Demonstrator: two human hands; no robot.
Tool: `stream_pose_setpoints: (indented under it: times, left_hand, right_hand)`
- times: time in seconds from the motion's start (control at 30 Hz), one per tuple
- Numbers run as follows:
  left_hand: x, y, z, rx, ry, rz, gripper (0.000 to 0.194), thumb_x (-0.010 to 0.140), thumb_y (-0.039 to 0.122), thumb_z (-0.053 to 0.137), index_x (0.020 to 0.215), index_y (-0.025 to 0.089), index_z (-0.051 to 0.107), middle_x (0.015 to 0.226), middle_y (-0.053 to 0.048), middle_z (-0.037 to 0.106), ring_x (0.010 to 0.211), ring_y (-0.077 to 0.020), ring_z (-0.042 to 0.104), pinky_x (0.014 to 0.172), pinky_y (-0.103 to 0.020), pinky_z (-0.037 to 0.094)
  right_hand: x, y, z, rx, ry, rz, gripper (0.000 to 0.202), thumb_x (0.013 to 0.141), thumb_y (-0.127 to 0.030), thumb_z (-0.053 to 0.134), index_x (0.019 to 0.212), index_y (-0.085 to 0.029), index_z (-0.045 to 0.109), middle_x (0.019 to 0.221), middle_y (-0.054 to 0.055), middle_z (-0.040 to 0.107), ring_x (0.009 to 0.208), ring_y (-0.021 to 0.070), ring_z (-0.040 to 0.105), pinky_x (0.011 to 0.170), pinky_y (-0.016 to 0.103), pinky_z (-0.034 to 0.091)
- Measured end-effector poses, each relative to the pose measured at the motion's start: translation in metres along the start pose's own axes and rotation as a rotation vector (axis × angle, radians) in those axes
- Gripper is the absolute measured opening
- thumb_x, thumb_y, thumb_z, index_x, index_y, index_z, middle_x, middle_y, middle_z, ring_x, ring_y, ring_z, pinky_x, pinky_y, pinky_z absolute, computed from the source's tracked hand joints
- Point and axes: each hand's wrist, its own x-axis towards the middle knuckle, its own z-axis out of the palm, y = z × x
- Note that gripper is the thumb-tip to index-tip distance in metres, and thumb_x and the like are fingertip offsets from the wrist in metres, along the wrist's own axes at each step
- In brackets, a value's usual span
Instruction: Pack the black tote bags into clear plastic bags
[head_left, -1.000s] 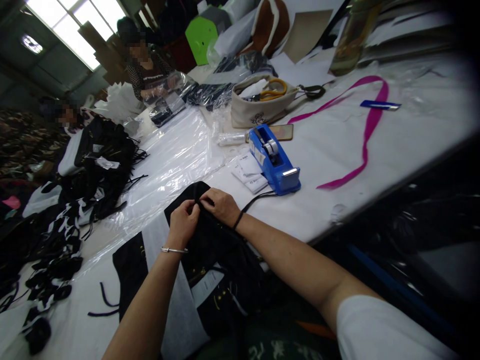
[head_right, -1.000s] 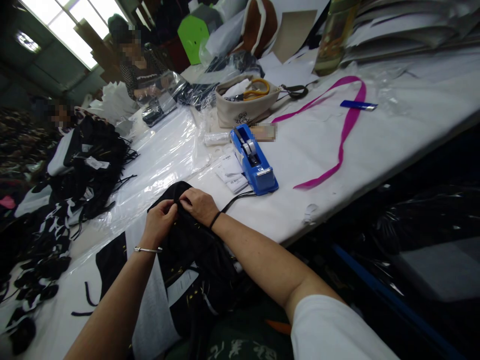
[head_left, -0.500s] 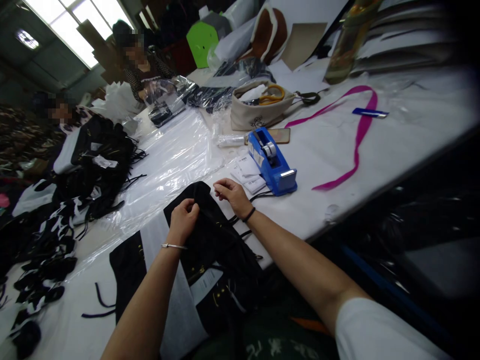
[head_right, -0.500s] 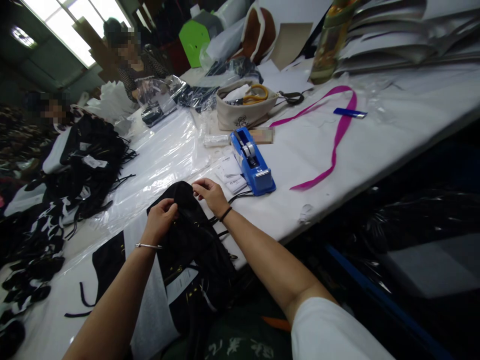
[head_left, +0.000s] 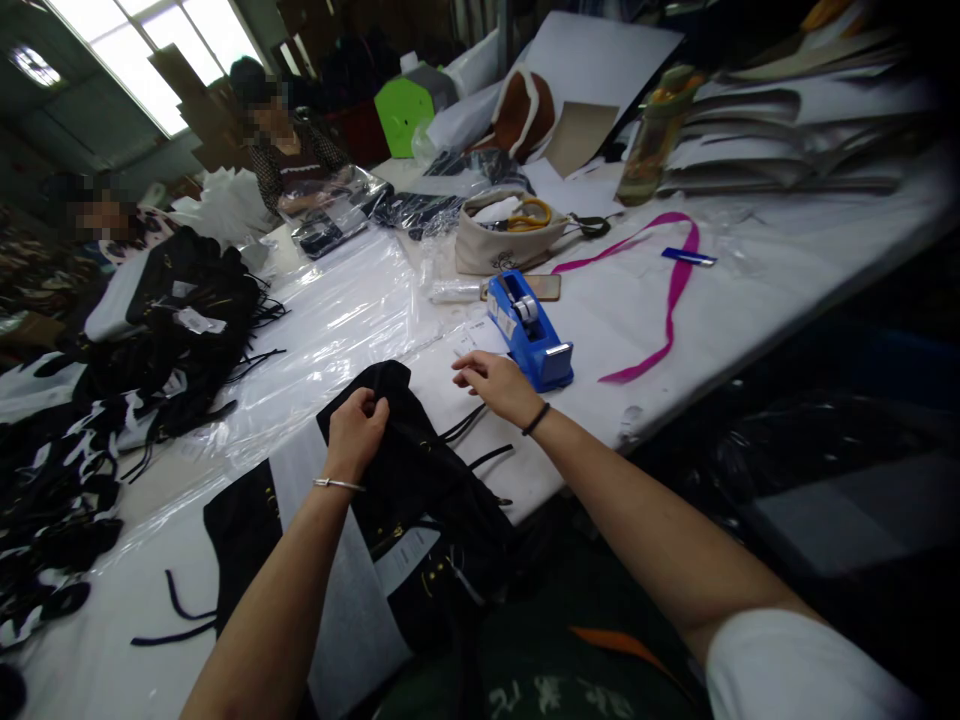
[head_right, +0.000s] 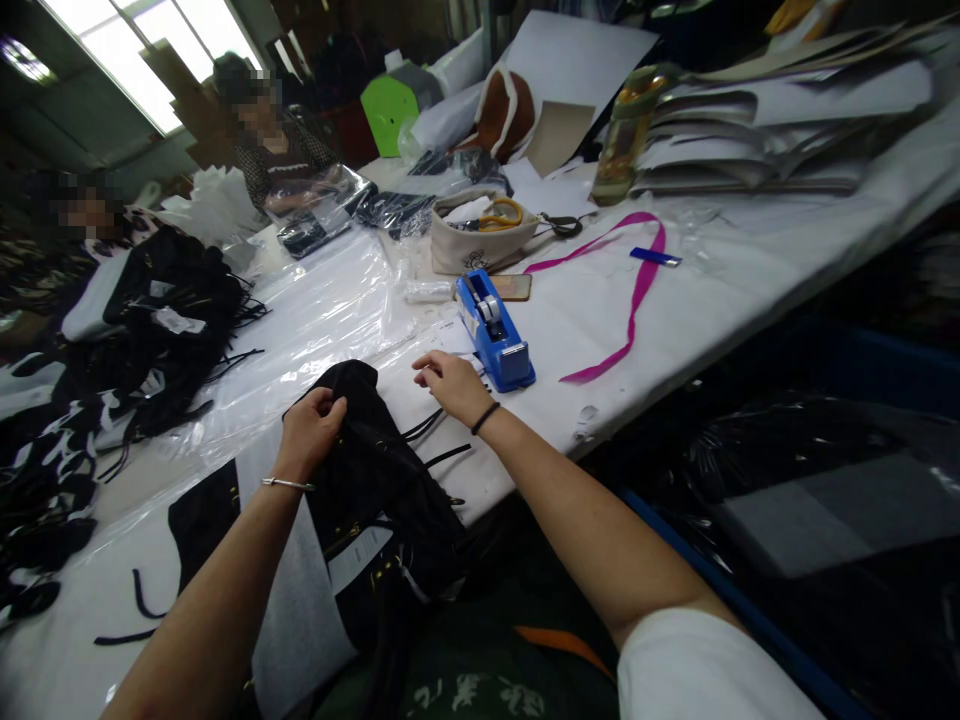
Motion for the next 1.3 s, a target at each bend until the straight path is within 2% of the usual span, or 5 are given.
stream_pose_setpoints:
  times: [0.23, 0.63, 0.77, 1.0, 1.3]
  left_hand:
    - [-0.014, 0.006, -0.025, -0.074, -0.004, -0.034, 0.023, 0.081, 0.043, 0.058, 0.080, 0.020, 0.063, 0.063, 0.003, 0.062, 0.058, -0.0131, 0.056, 0.058, -0.023, 0.040]
    - [-0.018, 0.004, -0.039, -0.202, -0.036, -0.100, 0.028, 0.078, 0.042, 0.063, 0.094, 0.020, 0.066, 0.073, 0.001, 0.069, 0.060, -0.0128, 0.060, 0.058, -0.022, 0.047]
    - [-0.018, 0.003, -0.040, -0.209, -0.032, -0.123, 0.030, 0.077, 0.042, 0.064, 0.097, 0.020, 0.066, 0.074, 0.001, 0.069, 0.060, -0.0132, 0.060, 0.057, -0.023, 0.047]
    - [-0.016, -0.007, -0.038, 0.079, 0.001, -0.087, 0.026, 0.082, 0.041, 0.059, 0.098, 0.022, 0.066, 0.076, 0.000, 0.070, 0.069, -0.0175, 0.065, 0.066, -0.027, 0.050]
    - [0.010, 0.027, -0.045, 0.490, -0.081, 0.822, 0.050, 0.087, 0.006, 0.043, 0.133, 0.020, 0.058, 0.138, -0.013, 0.056, 0.134, -0.0269, 0.045, 0.114, -0.050, 0.034]
  right_hand:
    - [0.038, 0.019, 0.090, 0.641, -0.551, 0.443, 0.022, 0.080, -0.029, 0.076, 0.094, -0.014, 0.067, 0.068, -0.001, 0.064, 0.056, 0.0077, 0.056, 0.055, 0.018, 0.047]
    - [0.040, 0.030, 0.101, 0.977, -0.678, 0.427, 0.025, 0.073, -0.021, 0.080, 0.091, -0.015, 0.063, 0.066, -0.005, 0.061, 0.055, 0.0071, 0.054, 0.057, 0.019, 0.048]
    - [0.044, 0.027, 0.103, 0.873, -0.521, 0.370, 0.019, 0.077, -0.023, 0.075, 0.088, -0.017, 0.060, 0.059, -0.008, 0.054, 0.049, 0.0056, 0.047, 0.054, 0.018, 0.042]
    - [0.052, 0.024, 0.078, -0.127, -0.084, -0.074, 0.008, 0.085, -0.018, 0.062, 0.092, -0.018, 0.064, 0.089, 0.004, 0.070, 0.085, 0.0163, 0.063, 0.078, 0.026, 0.045]
    - [0.049, 0.025, 0.083, -0.367, -0.083, -0.045, 0.020, 0.096, -0.031, 0.052, 0.108, -0.018, 0.061, 0.102, 0.009, 0.072, 0.092, 0.0206, 0.066, 0.076, 0.027, 0.044]
